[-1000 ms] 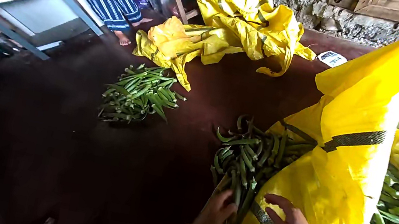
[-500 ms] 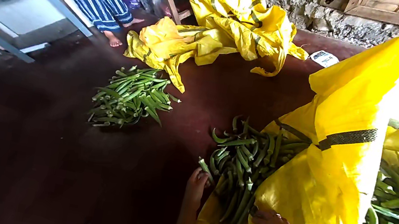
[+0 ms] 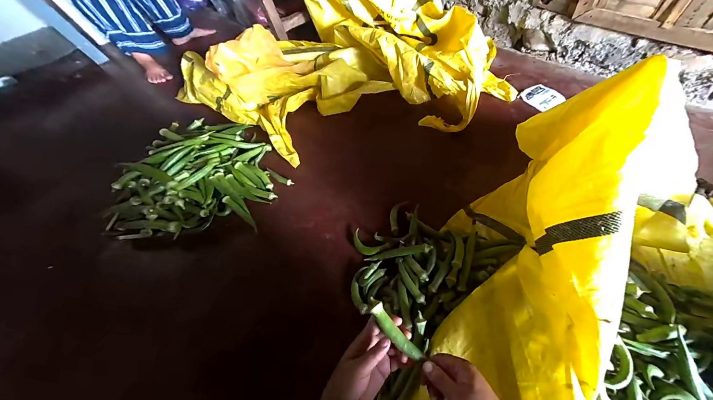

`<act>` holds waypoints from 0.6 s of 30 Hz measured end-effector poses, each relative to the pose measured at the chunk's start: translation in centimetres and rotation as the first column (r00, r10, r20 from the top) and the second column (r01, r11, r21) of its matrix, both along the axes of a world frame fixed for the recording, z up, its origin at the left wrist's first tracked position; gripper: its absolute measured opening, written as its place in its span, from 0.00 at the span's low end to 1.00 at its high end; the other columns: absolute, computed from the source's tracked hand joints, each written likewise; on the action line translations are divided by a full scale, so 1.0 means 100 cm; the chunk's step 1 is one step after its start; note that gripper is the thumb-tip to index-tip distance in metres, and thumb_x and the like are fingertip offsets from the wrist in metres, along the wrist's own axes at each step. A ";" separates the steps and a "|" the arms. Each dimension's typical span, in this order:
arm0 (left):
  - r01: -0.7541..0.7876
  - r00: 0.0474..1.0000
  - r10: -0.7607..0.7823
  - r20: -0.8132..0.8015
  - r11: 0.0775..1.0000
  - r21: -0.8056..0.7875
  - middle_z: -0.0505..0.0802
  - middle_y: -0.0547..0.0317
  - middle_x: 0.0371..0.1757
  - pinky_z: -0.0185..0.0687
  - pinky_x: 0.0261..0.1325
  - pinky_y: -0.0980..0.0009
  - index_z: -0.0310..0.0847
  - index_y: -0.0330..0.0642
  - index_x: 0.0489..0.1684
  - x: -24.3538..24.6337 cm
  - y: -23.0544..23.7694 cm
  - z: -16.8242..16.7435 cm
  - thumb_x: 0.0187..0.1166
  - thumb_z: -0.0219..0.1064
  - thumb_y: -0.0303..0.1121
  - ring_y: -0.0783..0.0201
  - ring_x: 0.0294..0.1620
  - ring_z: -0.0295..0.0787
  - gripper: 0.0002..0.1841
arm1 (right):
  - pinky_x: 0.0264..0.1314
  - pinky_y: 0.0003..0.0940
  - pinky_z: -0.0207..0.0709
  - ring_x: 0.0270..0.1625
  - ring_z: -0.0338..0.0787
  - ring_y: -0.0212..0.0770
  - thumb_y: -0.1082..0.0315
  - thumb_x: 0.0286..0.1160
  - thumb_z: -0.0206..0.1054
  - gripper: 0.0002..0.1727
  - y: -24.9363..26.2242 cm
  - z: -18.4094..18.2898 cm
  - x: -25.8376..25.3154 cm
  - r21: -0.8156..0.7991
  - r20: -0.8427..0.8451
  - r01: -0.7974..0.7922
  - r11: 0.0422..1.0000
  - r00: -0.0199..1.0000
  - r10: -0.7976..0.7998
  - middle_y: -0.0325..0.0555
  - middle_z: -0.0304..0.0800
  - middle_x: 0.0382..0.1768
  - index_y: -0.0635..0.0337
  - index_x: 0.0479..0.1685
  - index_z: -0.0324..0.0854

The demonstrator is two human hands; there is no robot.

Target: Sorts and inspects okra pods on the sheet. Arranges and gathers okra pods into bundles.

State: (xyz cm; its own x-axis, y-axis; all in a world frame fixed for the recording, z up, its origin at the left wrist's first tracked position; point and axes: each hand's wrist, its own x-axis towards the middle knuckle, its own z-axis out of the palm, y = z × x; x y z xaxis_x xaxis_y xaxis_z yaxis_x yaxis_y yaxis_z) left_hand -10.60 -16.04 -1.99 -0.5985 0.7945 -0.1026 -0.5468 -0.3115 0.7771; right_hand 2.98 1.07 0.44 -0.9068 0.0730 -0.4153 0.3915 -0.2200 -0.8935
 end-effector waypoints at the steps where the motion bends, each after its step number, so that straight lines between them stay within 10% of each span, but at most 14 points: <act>1: -0.020 1.000 0.020 0.001 1.000 -0.015 0.95 0.56 0.55 0.90 0.55 0.65 0.84 0.54 0.62 0.002 0.002 0.001 0.82 0.68 0.40 0.62 0.50 0.94 0.13 | 0.39 0.21 0.76 0.31 0.81 0.24 0.58 0.90 0.56 0.15 0.000 -0.001 0.000 0.010 -0.011 0.007 1.000 1.000 -0.007 0.31 0.82 0.28 0.57 0.43 0.84; 7: -0.054 0.938 0.042 0.344 0.998 0.027 0.96 0.58 0.39 0.91 0.42 0.72 0.91 0.49 0.48 0.025 0.015 -0.011 0.77 0.73 0.46 0.67 0.35 0.93 0.12 | 0.45 0.21 0.79 0.36 0.83 0.21 0.60 0.89 0.57 0.16 -0.003 -0.013 0.010 0.000 -0.327 -0.087 0.996 0.941 0.082 0.28 0.84 0.32 0.59 0.37 0.85; 11: -0.086 0.962 0.169 0.216 0.934 -0.347 0.92 0.59 0.34 0.90 0.41 0.70 0.80 0.41 0.53 0.032 0.006 -0.013 0.86 0.50 0.35 0.67 0.33 0.91 0.14 | 0.61 0.45 0.79 0.50 0.88 0.46 0.56 0.91 0.55 0.23 0.007 -0.013 0.011 0.279 -0.129 -0.369 0.886 0.900 0.416 0.57 0.89 0.46 0.70 0.56 0.85; 15: -0.147 0.887 -0.338 -0.316 0.443 -0.884 0.90 0.38 0.60 0.82 0.68 0.50 0.78 0.29 0.70 0.010 -0.018 0.008 0.87 0.60 0.38 0.49 0.62 0.88 0.22 | 0.89 0.64 0.54 0.88 0.65 0.59 0.45 0.88 0.58 0.29 0.007 -0.025 0.011 0.593 0.151 -0.437 0.676 0.886 0.439 0.55 0.75 0.81 0.54 0.76 0.80; 18: -0.028 0.622 -0.783 0.002 -0.024 -0.999 0.87 0.33 0.69 0.73 0.78 0.39 0.78 0.34 0.74 -0.006 -0.011 0.024 0.87 0.59 0.56 0.38 0.74 0.82 0.33 | 0.93 0.67 0.39 0.95 0.47 0.59 0.44 0.85 0.60 0.31 0.009 -0.030 0.010 0.691 0.306 -0.464 0.555 0.882 0.358 0.49 0.57 0.92 0.44 0.84 0.73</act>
